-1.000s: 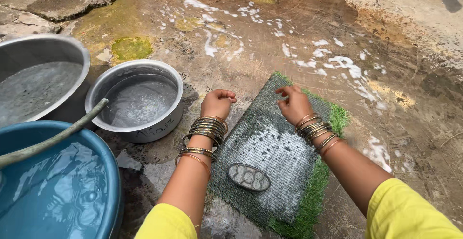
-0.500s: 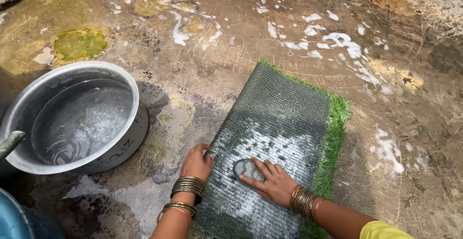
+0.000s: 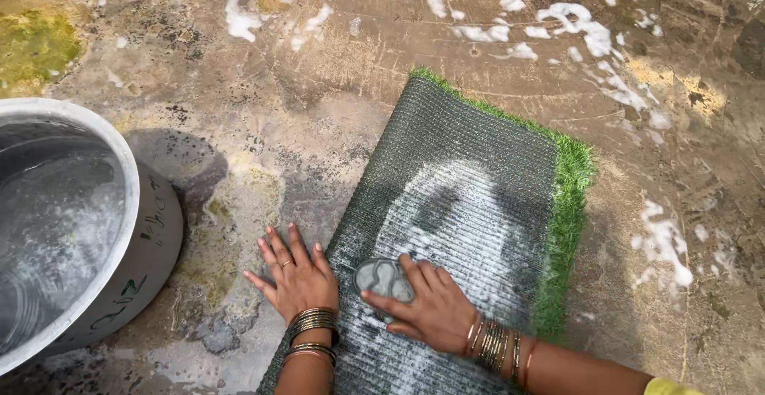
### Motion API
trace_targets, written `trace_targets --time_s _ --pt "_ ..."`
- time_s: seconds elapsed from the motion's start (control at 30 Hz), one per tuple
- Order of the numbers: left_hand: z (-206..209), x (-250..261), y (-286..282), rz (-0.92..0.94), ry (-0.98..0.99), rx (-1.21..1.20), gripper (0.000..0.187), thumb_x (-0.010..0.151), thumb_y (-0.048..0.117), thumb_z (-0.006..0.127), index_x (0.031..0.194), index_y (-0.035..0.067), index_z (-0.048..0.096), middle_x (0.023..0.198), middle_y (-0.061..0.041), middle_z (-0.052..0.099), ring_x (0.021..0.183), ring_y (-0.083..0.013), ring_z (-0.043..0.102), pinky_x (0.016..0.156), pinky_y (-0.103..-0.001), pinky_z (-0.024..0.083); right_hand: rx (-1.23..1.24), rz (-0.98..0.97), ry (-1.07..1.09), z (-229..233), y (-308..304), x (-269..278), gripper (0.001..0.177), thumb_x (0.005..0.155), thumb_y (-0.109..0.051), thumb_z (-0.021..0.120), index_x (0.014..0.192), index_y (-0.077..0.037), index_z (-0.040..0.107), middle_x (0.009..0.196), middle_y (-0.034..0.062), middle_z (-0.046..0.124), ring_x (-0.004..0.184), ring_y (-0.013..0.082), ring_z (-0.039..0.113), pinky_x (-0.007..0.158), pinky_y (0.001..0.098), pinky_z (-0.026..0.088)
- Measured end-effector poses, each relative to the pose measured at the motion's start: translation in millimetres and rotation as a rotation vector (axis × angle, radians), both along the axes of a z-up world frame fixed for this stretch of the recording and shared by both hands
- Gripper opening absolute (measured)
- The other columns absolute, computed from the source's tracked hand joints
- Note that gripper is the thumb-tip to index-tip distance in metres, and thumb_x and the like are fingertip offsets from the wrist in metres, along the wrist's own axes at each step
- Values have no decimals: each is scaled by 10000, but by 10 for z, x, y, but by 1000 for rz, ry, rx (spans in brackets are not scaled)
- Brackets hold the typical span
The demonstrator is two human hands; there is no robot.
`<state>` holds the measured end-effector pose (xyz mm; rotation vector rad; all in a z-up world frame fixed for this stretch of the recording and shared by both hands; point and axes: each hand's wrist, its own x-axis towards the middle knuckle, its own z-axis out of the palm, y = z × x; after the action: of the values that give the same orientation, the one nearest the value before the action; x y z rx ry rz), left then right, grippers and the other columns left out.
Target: The person washes a green artificial grass mat on a concrete floor by applying detergent, scrubbing both sides with a brush, and rinsing it with water from a hose.
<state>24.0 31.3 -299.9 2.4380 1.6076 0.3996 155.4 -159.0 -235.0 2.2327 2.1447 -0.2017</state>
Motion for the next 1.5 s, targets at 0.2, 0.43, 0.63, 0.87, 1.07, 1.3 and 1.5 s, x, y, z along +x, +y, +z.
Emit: trace_targets --time_s 0.2,0.43,0.63,0.87,1.07,1.3,1.5 --pt "-84 28 -43 -31 76 36 568 1020 360 276 1580 263 297 1704 -69 146 1560 -269 112 1195 -670 -50 -173 -346 -194 -143 -85 1650 560 960 -588 412 1488 -611 227 1561 206 316 1204 299 519 909 397 532" --pt "-24 54 7 -33 59 52 591 992 340 285 1575 240 279 1682 -67 148 1550 -255 109 1194 -672 -60 158 -802 -178 -189 1107 1744 512 1063 -546 436 1564 -469 366 1436 341 435 923 305 585 692 378 581" --pt "-4 52 19 -13 48 -5 670 954 358 298 1583 137 227 1673 -57 144 1545 -250 76 1172 -659 -70 273 57 -27 -145 741 320 639 922 -627 540 1494 -567 263 1415 268 438 1091 340 578 786 406 555" --pt "-92 77 33 -26 72 67 656 964 351 283 1581 146 200 1673 -68 123 1536 -251 61 1187 -630 -59 231 -793 -93 -50 1738 2423 544 1044 -499 497 1577 -478 390 1389 275 492 1110 410 546 893 541 501" --pt "-25 112 36 -22 41 50 663 954 344 288 1575 132 190 1664 -75 131 1534 -254 75 1185 -634 -53 26 -452 -104 -190 1440 1130 517 1005 -535 476 1507 -557 353 1521 286 375 1069 293 568 785 376 567" --pt "-118 75 42 -15 29 42 661 949 323 299 1563 104 188 1650 -87 138 1526 -273 74 1188 -633 -46 11 -117 -264 -89 1309 1504 591 931 -601 468 1500 -650 317 1519 237 389 1097 303 569 823 409 545" --pt "-150 89 45 -31 22 172 669 951 357 257 1562 97 186 1647 -105 131 1520 -270 59 1177 -627 -41 123 -868 -232 56 2310 2507 531 1012 -540 458 1528 -534 334 1436 278 417 1163 434 511 851 533 495"
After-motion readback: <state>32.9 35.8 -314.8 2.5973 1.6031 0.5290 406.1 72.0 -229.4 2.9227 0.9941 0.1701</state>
